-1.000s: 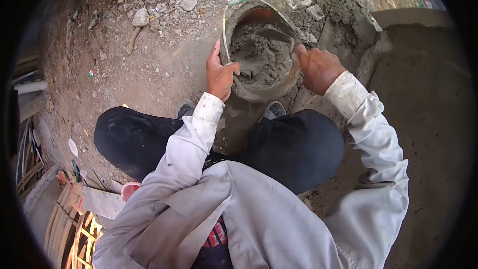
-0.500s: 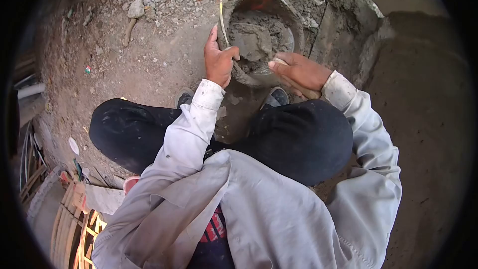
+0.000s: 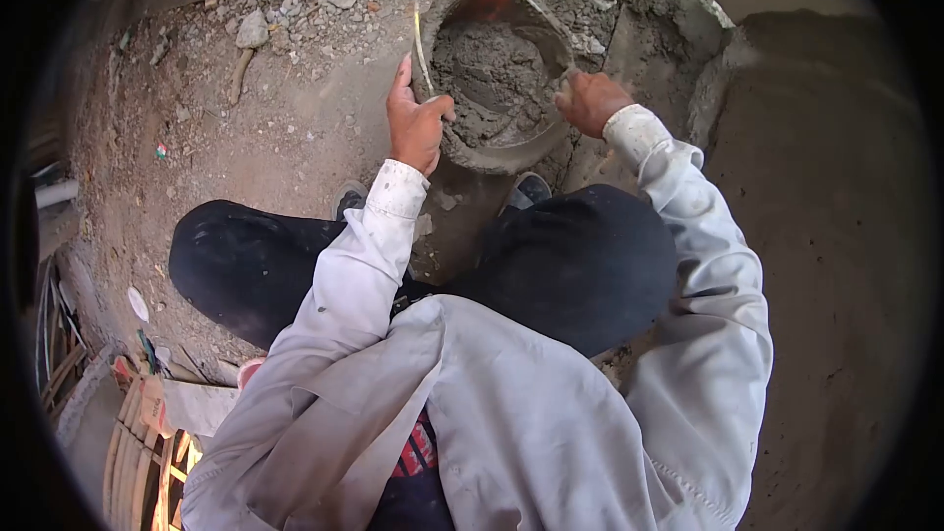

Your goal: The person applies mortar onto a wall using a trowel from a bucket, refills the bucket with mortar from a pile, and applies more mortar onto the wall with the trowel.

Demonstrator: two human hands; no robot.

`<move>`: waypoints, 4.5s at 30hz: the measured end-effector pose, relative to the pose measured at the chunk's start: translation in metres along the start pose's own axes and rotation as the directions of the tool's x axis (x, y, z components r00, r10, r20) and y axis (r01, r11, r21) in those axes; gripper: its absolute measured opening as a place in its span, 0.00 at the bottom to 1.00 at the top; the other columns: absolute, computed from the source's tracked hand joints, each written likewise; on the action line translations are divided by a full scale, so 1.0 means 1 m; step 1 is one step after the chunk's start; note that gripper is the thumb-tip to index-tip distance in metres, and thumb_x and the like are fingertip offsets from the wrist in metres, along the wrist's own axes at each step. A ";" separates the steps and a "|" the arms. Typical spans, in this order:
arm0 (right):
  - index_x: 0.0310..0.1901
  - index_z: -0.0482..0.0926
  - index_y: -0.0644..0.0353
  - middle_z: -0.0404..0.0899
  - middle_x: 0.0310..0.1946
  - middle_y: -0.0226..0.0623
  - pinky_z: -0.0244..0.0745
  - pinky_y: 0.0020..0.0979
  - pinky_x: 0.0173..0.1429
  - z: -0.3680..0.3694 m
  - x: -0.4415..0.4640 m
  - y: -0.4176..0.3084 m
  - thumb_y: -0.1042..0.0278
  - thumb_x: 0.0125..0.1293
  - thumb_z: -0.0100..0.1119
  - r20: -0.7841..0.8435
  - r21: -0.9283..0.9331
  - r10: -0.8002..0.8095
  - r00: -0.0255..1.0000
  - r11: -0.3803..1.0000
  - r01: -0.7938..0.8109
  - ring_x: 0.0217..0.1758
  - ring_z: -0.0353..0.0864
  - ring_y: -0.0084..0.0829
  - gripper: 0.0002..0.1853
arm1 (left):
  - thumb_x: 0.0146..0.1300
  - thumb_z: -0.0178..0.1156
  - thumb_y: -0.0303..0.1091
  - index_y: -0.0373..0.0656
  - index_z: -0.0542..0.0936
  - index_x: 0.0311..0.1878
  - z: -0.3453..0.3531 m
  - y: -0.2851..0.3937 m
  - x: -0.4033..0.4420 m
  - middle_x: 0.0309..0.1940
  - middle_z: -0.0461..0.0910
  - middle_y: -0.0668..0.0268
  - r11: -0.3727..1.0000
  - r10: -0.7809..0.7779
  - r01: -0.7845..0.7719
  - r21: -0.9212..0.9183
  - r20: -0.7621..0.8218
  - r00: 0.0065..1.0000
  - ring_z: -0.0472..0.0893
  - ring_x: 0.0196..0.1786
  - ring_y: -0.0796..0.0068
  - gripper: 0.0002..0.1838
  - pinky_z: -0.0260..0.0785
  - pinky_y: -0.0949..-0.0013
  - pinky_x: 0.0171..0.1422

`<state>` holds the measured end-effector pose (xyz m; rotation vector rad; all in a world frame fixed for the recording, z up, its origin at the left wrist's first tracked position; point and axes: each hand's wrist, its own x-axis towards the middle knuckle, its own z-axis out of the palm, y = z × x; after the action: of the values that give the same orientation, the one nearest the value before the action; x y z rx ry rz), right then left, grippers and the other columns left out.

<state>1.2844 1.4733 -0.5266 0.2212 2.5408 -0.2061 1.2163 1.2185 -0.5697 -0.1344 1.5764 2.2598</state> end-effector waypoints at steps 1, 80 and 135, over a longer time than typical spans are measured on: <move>0.56 0.71 0.69 0.81 0.42 0.61 0.74 0.52 0.58 0.004 -0.002 -0.018 0.51 0.71 0.54 0.017 -0.002 -0.062 0.998 0.998 0.062 0.50 0.80 0.60 0.26 | 0.44 0.55 0.14 0.29 0.69 0.68 0.001 0.002 -0.001 0.50 0.78 0.64 1.000 0.014 -0.014 -0.016 0.005 1.000 0.77 0.44 0.78 0.39 0.72 0.75 0.44; 0.50 0.81 0.66 0.84 0.44 0.56 0.76 0.47 0.55 -0.395 -0.420 -0.134 0.49 0.60 0.66 0.145 0.504 0.651 0.745 0.599 -0.622 0.51 0.83 0.56 0.27 | 0.52 0.63 0.55 0.27 0.85 0.37 -0.137 0.510 -0.218 0.34 0.84 0.41 0.824 -0.217 0.536 -0.184 -0.976 -0.002 0.82 0.40 0.46 0.32 0.71 0.51 0.50; 0.41 0.85 0.66 0.85 0.27 0.47 0.83 0.41 0.37 -0.340 -0.006 -0.947 0.51 0.60 0.66 0.695 0.412 0.606 0.387 0.106 -0.905 0.26 0.86 0.42 0.22 | 0.59 0.48 0.42 0.47 0.65 0.23 -1.015 1.099 0.286 0.15 0.64 0.64 0.884 -0.441 0.341 -0.321 -0.814 0.378 0.67 0.18 0.63 0.12 0.63 0.54 0.24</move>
<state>0.9168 0.6154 -0.1495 1.6902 1.4249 -0.8041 0.4181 0.0289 -0.0524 -1.7775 1.5416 1.8901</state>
